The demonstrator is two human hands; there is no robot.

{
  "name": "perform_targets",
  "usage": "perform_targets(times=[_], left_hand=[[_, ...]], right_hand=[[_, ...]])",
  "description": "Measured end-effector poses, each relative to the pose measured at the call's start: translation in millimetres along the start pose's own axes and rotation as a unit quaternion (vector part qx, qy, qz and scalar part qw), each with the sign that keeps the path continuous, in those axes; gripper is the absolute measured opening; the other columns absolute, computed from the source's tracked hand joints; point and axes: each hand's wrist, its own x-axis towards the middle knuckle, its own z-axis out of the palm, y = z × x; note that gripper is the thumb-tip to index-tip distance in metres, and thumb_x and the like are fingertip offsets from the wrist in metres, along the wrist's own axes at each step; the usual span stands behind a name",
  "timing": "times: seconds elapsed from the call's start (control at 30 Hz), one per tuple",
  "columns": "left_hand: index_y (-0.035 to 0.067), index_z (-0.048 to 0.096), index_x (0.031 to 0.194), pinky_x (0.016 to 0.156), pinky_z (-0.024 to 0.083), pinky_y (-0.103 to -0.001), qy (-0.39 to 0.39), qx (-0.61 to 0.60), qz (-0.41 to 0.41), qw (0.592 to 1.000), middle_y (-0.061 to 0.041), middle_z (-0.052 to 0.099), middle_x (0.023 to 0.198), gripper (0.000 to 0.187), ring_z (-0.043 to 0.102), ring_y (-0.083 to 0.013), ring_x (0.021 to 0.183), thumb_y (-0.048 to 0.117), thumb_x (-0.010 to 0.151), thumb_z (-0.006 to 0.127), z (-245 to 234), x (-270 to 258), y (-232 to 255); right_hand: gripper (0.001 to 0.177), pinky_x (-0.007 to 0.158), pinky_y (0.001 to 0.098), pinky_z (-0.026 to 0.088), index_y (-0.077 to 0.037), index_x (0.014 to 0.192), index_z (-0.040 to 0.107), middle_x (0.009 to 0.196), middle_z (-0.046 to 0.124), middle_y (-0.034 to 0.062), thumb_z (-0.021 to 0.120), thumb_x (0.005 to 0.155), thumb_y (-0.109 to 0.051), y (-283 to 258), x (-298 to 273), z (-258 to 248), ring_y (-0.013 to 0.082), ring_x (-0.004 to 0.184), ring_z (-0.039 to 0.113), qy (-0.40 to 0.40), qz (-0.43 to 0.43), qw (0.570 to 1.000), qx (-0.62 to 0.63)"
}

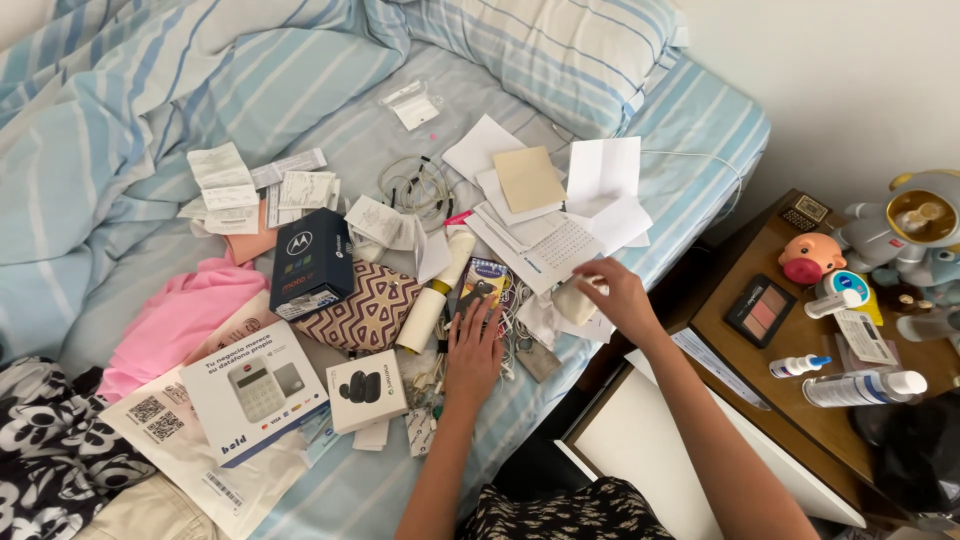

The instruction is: The person wipes the inside of a drawer with a cloth before sorting through a pile of papers and documents on a bed. They unfold and examine various items, including a booklet and receipts, before placing the sorted papers into the drawer.

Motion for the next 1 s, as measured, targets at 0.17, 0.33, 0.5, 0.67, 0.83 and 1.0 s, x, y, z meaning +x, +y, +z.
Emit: perform_targets(times=[0.17,0.33,0.5,0.67,0.83,1.0], left_hand=[[0.010,0.052,0.145,0.123,0.028,-0.051,0.008,0.005,-0.001,1.000,-0.006,0.044,0.154,0.050,0.038,-0.0257,0.148,0.013,0.095,0.057,1,-1,-1],[0.009,0.050,0.146,0.123,0.027,-0.051,0.014,-0.004,0.008,1.000,-0.007,0.044,0.157,0.051,0.038,-0.0262,0.148,0.013,0.095,0.057,4,-3,-3],[0.009,0.050,0.146,0.123,0.026,-0.052,0.011,-0.001,0.007,1.000,-0.007,0.043,0.157,0.052,0.038,-0.0261,0.148,0.013,0.095,0.057,4,-3,-4],[0.010,0.049,0.147,0.123,0.025,-0.052,0.005,-0.001,0.006,1.000,-0.007,0.042,0.158,0.053,0.037,-0.0260,0.149,0.014,0.095,0.056,5,-3,-5],[0.011,0.048,0.148,0.124,0.024,-0.051,-0.005,-0.001,0.000,1.000,-0.006,0.042,0.158,0.053,0.035,-0.0254,0.150,0.014,0.095,0.055,6,-3,-5],[0.011,0.049,0.148,0.124,0.024,-0.051,-0.009,-0.006,-0.009,1.000,-0.005,0.042,0.158,0.053,0.035,-0.0247,0.150,0.014,0.095,0.055,6,-3,-4]], right_hand=[[0.055,0.100,0.0424,0.053,-0.004,0.131,0.062,0.141,0.051,0.0188,0.081,0.086,-0.028,42,57,24,0.0349,0.123,0.059,0.094,-0.031,0.994,-0.056],[0.085,0.099,0.0429,0.052,0.002,0.143,0.050,0.137,0.049,0.0259,0.091,0.079,-0.034,95,112,49,0.0386,0.120,0.057,0.102,0.058,0.991,-0.069],[0.080,0.093,0.0376,0.057,-0.002,0.139,0.054,0.127,0.068,0.0140,0.089,0.072,-0.026,107,120,54,0.0274,0.109,0.070,0.116,0.179,0.975,0.059],[0.064,0.089,0.0356,0.057,-0.004,0.132,0.065,0.124,0.069,0.0120,0.087,0.077,-0.026,92,93,47,0.0239,0.105,0.069,0.090,0.201,0.966,0.135],[0.064,0.085,0.0329,0.058,0.001,0.130,0.064,0.121,0.072,0.0124,0.088,0.075,-0.020,79,73,41,0.0203,0.103,0.069,0.158,0.179,0.960,0.148],[0.059,0.083,0.0289,0.060,0.006,0.129,0.061,0.116,0.070,0.0145,0.086,0.080,-0.015,61,52,39,0.0192,0.096,0.072,0.133,0.234,0.925,0.268]])
